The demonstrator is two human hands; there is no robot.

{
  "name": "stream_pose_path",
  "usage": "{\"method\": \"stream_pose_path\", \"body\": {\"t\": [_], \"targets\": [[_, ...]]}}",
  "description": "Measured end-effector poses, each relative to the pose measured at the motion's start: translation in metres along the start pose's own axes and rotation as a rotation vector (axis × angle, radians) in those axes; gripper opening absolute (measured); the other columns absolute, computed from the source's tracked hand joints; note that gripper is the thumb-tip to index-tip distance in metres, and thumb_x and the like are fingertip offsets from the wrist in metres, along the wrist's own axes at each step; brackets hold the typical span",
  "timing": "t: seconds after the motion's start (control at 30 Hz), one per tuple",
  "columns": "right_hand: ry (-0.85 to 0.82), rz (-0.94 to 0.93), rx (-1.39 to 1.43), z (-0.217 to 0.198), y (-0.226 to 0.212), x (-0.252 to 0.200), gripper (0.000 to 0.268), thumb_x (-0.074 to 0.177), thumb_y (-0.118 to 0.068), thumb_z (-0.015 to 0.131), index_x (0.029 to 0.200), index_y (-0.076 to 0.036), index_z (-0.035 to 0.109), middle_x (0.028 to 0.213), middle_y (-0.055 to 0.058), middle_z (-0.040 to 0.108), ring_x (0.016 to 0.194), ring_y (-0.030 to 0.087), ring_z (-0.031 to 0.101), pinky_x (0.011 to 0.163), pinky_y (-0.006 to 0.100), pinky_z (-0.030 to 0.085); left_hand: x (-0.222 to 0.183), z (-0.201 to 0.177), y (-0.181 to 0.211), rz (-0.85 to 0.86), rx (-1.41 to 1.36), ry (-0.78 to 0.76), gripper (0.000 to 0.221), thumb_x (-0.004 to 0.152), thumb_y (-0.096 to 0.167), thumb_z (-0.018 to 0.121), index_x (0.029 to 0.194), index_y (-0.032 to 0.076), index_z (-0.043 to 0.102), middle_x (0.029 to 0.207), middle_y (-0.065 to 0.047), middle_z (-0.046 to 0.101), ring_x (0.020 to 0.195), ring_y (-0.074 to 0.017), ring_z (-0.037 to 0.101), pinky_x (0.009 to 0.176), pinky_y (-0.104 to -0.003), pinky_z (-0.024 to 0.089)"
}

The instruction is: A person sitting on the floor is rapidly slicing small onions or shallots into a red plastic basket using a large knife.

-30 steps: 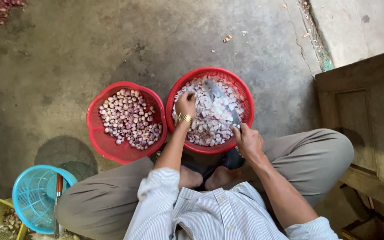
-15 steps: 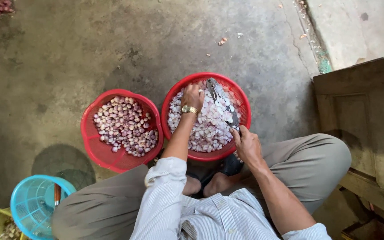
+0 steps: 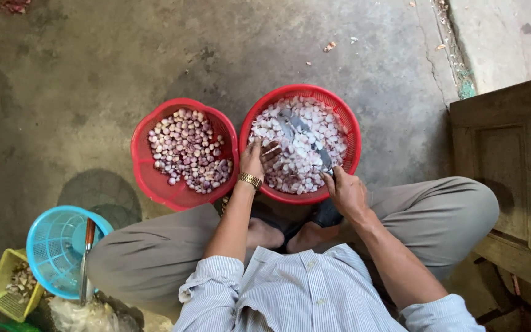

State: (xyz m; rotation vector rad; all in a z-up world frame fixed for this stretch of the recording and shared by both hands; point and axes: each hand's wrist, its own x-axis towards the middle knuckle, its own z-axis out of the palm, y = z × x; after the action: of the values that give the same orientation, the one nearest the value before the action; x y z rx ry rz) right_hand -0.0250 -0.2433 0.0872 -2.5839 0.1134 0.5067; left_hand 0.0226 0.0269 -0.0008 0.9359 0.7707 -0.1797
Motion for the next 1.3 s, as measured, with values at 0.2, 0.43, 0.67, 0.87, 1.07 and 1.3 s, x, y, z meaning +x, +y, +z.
{"method": "stream_pose_path", "body": {"t": [0.2, 0.43, 0.67, 0.87, 1.07, 1.3], "targets": [[-0.01, -0.283, -0.205, 0.007, -0.001, -0.019, 0.04, 0.1, -0.057, 0.053, 0.092, -0.018, 0.058, 0.075, 0.017, 0.072, 0.073, 0.043, 0.074, 0.068, 0.057, 0.058, -0.076, 0.059, 0.055, -0.113, 0.081, 0.186, 0.077, 0.097, 0.067, 0.051, 0.146, 0.007, 0.051, 0.146, -0.02, 0.055, 0.138, -0.0326, 0.051, 0.118, -0.041, 0.044], [0.003, -0.3, -0.309, 0.009, -0.002, -0.019, 0.042, 0.101, -0.058, 0.049, 0.094, -0.018, 0.057, 0.076, 0.015, 0.071, 0.073, 0.042, 0.074, 0.068, 0.055, 0.058, -0.042, 0.019, -0.003, -0.099, 0.113, 0.122, 0.053, 0.096, 0.058, 0.065, 0.112, 0.007, 0.062, 0.105, -0.01, 0.049, 0.099, -0.0291, 0.059, 0.09, -0.04, 0.056], [-0.013, -0.168, -0.26, 0.017, 0.007, -0.005, 0.047, 0.102, -0.062, 0.045, 0.094, -0.017, 0.056, 0.073, 0.016, 0.071, 0.075, 0.045, 0.074, 0.07, 0.056, 0.058, -0.072, 0.041, 0.0, -0.127, -0.037, -0.029, 0.031, 0.095, 0.046, 0.07, 0.099, 0.015, 0.067, 0.078, -0.001, 0.058, 0.075, -0.0235, 0.073, 0.067, -0.038, 0.067], [-0.064, -0.174, -0.259, 0.0, -0.011, -0.018, 0.039, 0.1, -0.059, 0.049, 0.094, -0.021, 0.058, 0.074, 0.016, 0.073, 0.079, 0.04, 0.076, 0.075, 0.052, 0.059, -0.042, 0.019, 0.003, -0.132, -0.137, 0.0, 0.029, 0.099, 0.038, 0.066, 0.085, 0.013, 0.066, 0.066, -0.001, 0.054, 0.058, -0.0183, 0.062, 0.049, -0.026, 0.055], [-0.024, -0.118, -0.227, 0.018, 0.01, 0.01, 0.045, 0.101, -0.062, 0.049, 0.091, -0.018, 0.057, 0.067, 0.02, 0.069, 0.075, 0.046, 0.074, 0.071, 0.057, 0.058, -0.067, 0.033, 0.007, -0.207, -0.143, -0.145, 0.025, 0.1, 0.038, 0.068, 0.086, 0.018, 0.066, 0.064, 0.009, 0.038, 0.054, -0.0056, 0.048, 0.049, -0.018, 0.044], [-0.081, -0.199, -0.229, 0.013, -0.003, -0.009, 0.043, 0.098, -0.06, 0.051, 0.091, -0.018, 0.056, 0.07, 0.022, 0.07, 0.076, 0.044, 0.074, 0.071, 0.056, 0.058, -0.067, 0.027, 0.026, -0.196, -0.242, -0.04, 0.025, 0.096, 0.029, 0.073, 0.082, 0.009, 0.073, 0.063, -0.001, 0.054, 0.054, -0.018, 0.052, 0.054, -0.03, 0.049]]}}
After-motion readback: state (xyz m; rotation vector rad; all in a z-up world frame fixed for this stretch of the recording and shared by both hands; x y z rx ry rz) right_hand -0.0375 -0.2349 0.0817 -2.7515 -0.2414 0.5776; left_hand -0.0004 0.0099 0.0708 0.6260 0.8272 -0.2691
